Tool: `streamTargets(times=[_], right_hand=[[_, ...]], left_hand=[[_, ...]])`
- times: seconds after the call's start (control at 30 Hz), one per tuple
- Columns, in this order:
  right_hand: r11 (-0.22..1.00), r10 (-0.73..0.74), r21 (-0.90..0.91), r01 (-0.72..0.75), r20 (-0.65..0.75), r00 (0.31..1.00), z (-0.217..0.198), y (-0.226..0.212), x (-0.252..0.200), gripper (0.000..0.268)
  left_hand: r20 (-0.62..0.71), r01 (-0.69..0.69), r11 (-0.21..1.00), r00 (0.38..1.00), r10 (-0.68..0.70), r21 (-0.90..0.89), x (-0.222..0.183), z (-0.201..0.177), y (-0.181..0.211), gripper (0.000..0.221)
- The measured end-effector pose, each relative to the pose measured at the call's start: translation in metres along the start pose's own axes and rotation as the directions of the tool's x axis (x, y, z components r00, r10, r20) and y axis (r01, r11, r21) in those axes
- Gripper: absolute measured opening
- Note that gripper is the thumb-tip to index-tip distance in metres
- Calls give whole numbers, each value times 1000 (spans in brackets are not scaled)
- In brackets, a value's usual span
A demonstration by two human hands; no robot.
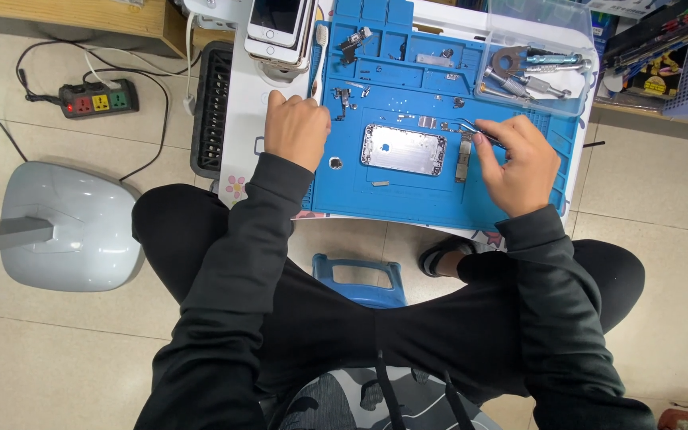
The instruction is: The person is repairing a disassembled smartphone on a blue work mat. They use tweezers to handle small components, such as a ribbon cable and a black plastic part, and place them onto the phone's internal frame. The person also uses a small screwdriver to work on the device.
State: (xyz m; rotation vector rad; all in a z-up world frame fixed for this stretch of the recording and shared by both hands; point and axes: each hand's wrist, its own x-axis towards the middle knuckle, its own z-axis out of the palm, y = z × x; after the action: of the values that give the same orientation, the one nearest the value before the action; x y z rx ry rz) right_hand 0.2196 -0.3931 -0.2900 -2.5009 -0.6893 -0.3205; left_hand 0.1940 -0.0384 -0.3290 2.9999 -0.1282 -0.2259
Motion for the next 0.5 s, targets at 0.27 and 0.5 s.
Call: streamTargets(times=[0.27, 0.5], right_hand=[[1000, -6, 11, 6, 0, 1000, -2, 0, 1, 11], [1000, -10, 14, 10, 15, 1000, -1, -4, 2, 11]], left_hand=[[30, 17, 999, 999, -16, -29, 3, 5, -2, 9], [-1, 76, 994, 997, -77, 74, -1, 0, 15, 5]])
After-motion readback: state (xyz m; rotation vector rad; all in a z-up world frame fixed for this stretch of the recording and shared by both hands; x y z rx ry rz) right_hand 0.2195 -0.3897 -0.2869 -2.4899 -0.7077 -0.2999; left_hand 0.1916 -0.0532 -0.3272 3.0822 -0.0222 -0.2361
